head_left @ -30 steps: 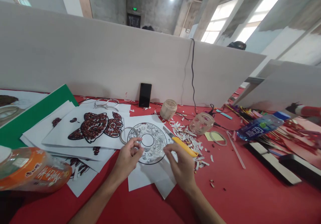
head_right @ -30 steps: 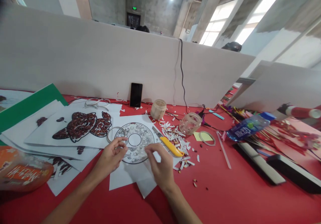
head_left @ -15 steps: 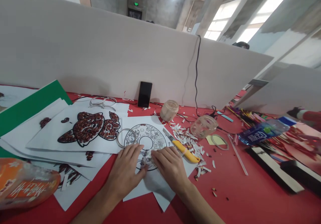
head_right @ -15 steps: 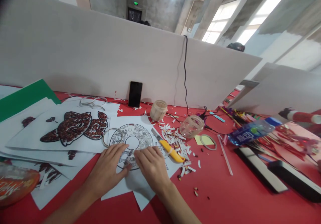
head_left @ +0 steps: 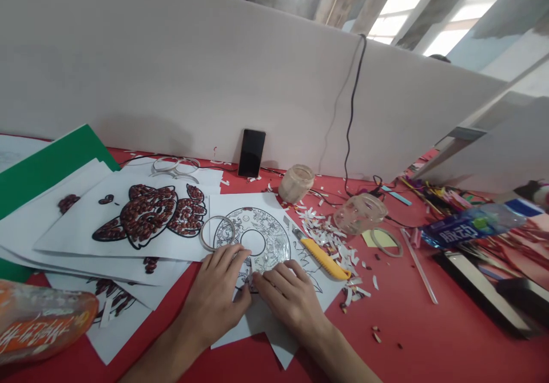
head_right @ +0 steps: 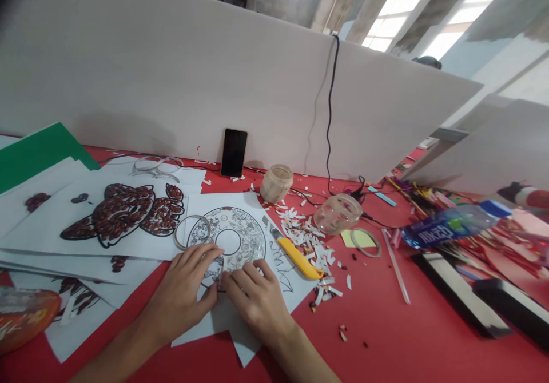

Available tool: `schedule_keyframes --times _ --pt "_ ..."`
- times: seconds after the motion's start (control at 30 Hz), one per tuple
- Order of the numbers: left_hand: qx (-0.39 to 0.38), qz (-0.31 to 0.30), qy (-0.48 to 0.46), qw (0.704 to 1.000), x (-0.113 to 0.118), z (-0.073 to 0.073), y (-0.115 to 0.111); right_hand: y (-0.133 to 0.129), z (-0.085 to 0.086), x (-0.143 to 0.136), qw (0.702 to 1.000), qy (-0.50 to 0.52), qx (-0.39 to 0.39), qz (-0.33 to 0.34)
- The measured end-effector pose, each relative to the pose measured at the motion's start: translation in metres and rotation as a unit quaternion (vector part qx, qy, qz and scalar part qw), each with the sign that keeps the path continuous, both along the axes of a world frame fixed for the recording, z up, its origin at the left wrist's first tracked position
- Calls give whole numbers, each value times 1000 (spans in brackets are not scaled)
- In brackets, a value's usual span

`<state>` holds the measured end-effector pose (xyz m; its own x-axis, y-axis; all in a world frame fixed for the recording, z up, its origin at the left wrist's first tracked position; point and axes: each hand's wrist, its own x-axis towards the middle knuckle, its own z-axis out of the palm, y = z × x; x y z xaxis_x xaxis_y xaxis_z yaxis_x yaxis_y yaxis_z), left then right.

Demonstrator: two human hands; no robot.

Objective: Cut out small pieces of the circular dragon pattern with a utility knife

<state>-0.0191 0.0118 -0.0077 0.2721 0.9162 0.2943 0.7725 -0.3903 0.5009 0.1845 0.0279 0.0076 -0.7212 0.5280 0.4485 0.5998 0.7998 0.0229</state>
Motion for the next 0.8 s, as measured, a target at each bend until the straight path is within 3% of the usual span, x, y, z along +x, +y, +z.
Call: schedule_keyframes --times 0.63,0.8 --pt "9 -28 67 997 -2 3 -2 -5 2 3 999 2 -31 16" --pt "13 -29 71 997 -2 5 -2 -13 4 -1 997 44 -49 -36"
